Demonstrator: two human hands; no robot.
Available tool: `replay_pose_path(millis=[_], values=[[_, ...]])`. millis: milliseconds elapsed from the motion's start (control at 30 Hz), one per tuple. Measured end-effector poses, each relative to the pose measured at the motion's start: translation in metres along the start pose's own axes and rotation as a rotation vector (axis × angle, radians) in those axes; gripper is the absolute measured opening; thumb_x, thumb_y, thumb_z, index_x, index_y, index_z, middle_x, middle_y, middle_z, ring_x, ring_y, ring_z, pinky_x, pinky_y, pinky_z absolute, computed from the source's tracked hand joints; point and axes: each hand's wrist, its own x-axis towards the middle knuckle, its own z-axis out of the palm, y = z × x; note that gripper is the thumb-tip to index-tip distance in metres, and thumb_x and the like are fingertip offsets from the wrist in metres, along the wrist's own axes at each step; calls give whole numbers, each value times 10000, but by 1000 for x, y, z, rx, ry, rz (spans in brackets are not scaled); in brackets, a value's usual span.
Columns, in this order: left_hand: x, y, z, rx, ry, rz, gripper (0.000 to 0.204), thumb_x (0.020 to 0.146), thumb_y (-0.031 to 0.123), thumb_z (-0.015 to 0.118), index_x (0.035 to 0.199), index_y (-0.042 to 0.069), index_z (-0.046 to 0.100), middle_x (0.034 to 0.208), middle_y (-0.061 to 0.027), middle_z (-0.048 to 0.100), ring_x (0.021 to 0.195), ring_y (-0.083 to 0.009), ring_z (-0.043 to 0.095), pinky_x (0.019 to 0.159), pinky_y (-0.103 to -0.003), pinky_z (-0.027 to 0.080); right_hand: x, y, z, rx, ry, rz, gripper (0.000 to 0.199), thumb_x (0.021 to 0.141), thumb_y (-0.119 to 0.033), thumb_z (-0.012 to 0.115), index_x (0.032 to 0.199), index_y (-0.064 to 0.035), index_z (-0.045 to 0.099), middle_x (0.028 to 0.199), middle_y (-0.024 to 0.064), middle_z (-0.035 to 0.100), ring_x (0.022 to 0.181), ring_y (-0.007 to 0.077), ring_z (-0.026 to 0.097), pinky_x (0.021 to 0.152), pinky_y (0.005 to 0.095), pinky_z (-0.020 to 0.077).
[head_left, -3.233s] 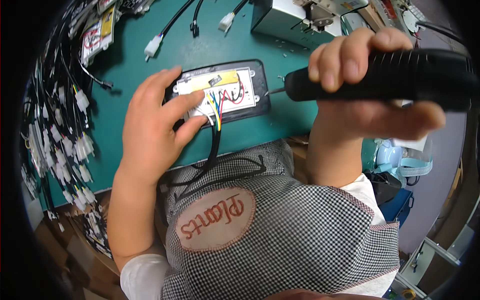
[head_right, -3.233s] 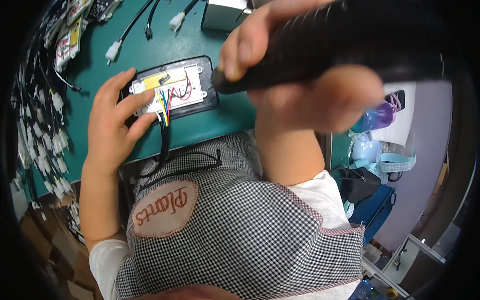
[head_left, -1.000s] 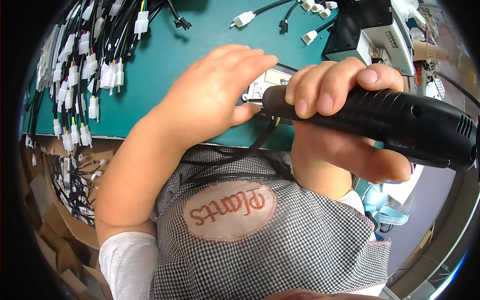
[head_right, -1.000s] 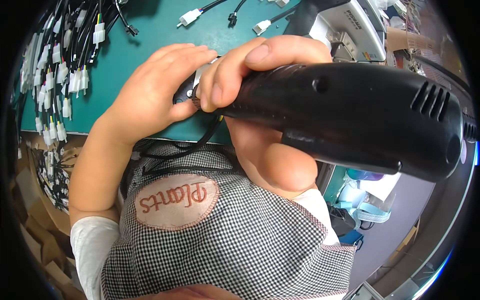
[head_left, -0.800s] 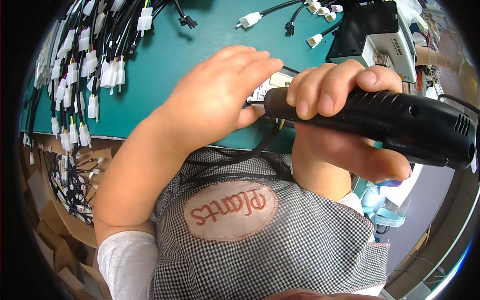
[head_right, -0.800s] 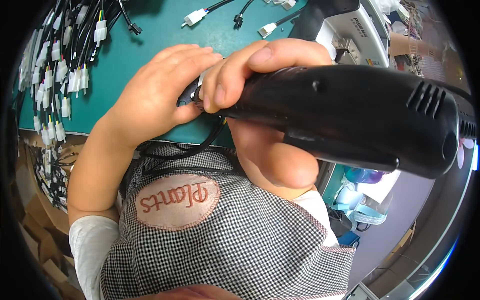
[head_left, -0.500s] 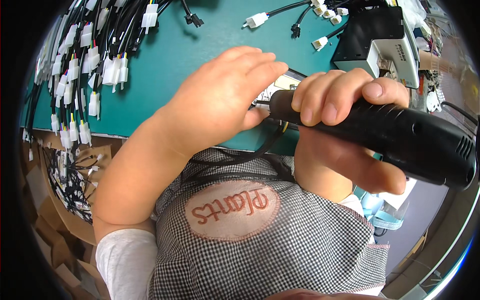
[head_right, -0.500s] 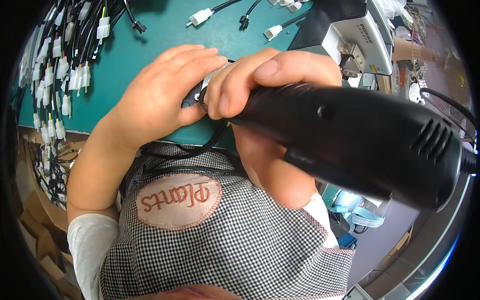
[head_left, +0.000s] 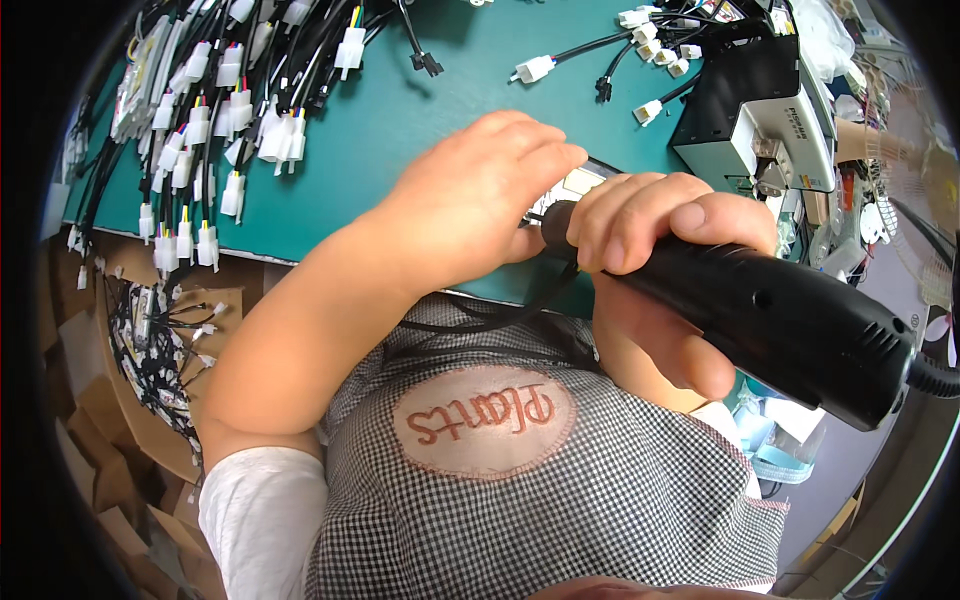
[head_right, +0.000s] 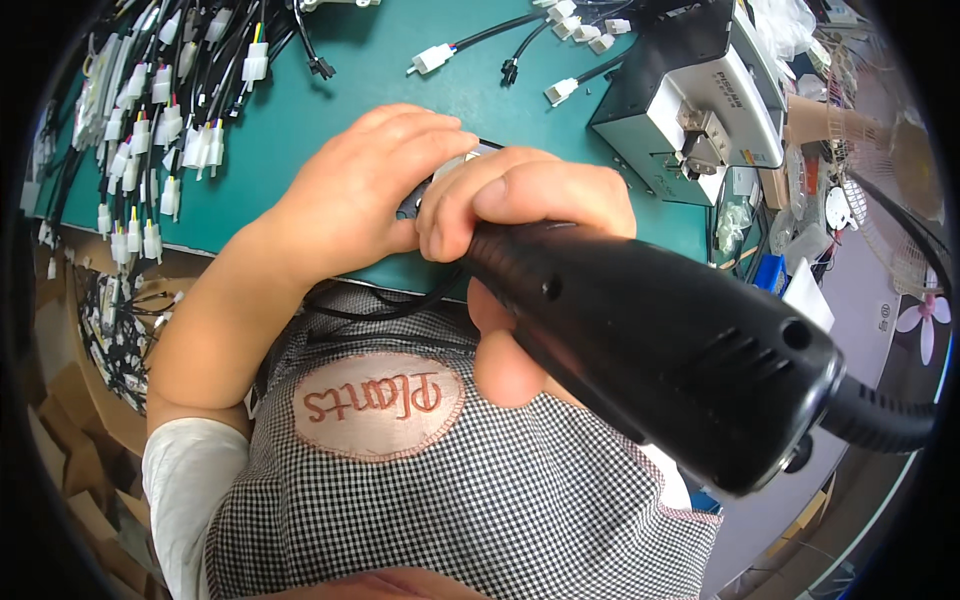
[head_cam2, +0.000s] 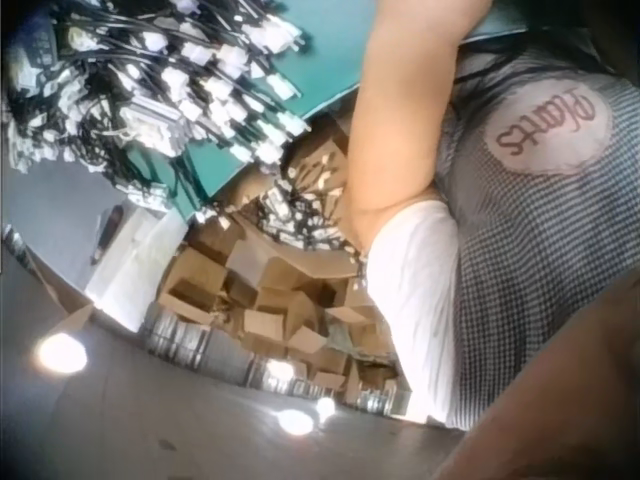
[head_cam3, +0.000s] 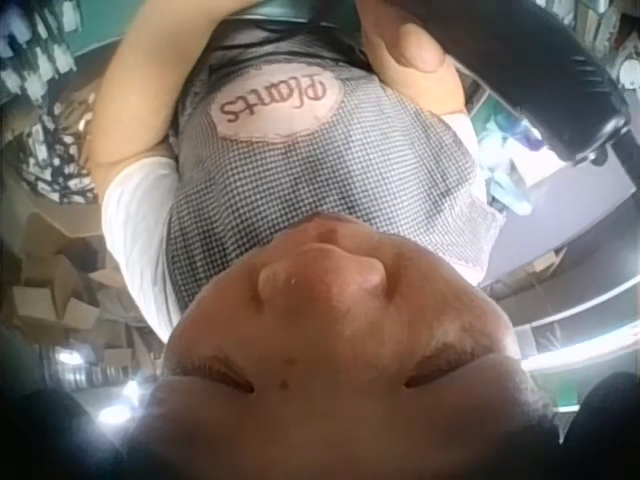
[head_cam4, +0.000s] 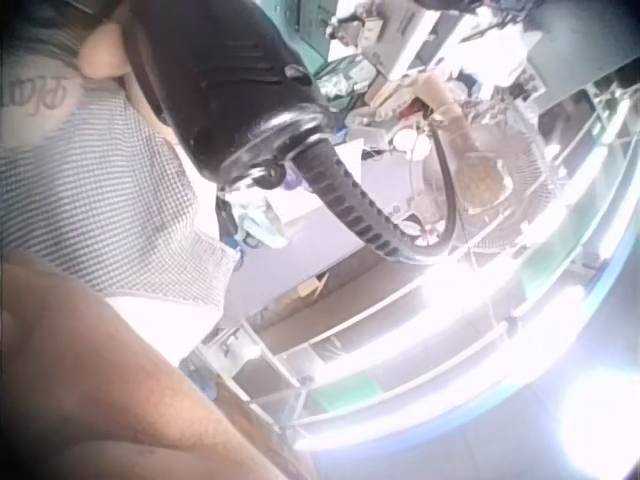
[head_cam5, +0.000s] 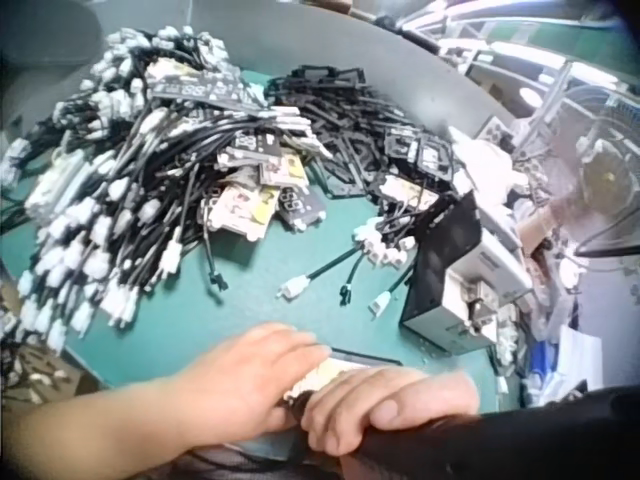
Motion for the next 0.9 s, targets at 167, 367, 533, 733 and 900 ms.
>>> replay_pose_path(millis=[167, 367, 533, 733, 900], values=[[0, 0, 1, 48, 40, 16, 636, 645, 191, 827, 1236, 103, 608, 1249, -132, 591, 1184, -357, 533, 997, -441, 465, -8, 2, 6, 50, 191, 18, 804, 790, -695, 675, 1182, -21, 480, 838, 130, 587, 648, 255, 595, 633, 418, 528], [-33, -7, -36, 152, 168, 60, 618, 640, 240, 828, 1207, 96, 631, 1211, -134, 601, 1115, -352, 554, 965, -443, 461, 14, -34, -16, 223, 174, -57, 906, 726, -761, 689, 1245, -40, 513, 859, 74, 570, 674, 214, 575, 645, 384, 484], [-132, 1, -150, 545, 405, -142, 604, 619, 267, 841, 1165, 77, 668, 1204, -124, 651, 1110, -311, 600, 963, -418, 461, 18, -61, -41, 261, 252, -28, 820, 700, -703, 751, 1137, -38, 551, 821, 26, 534, 645, 154, 519, 630, 329, 417], [-304, 39, -254, 697, 518, -1158, 619, 810, 35, 721, 1398, 125, 551, 1454, -148, 515, 1369, -275, 455, 1133, -374, 334, 17, -55, -60, 262, 323, 16, 788, 697, -693, 752, 1089, -37, 560, 812, 29, 528, 637, 149, 506, 643, 313, 413], [-378, 15, -271, 1064, 309, -1257, 577, 835, 93, 727, 1383, 178, 568, 1486, -163, 470, 1425, -316, 376, 1140, -394, 340, 15, -47, -62, 279, 317, 49, 809, 704, -722, 722, 1096, -30, 578, 805, 28, 520, 634, 150, 500, 633, 313, 408]])
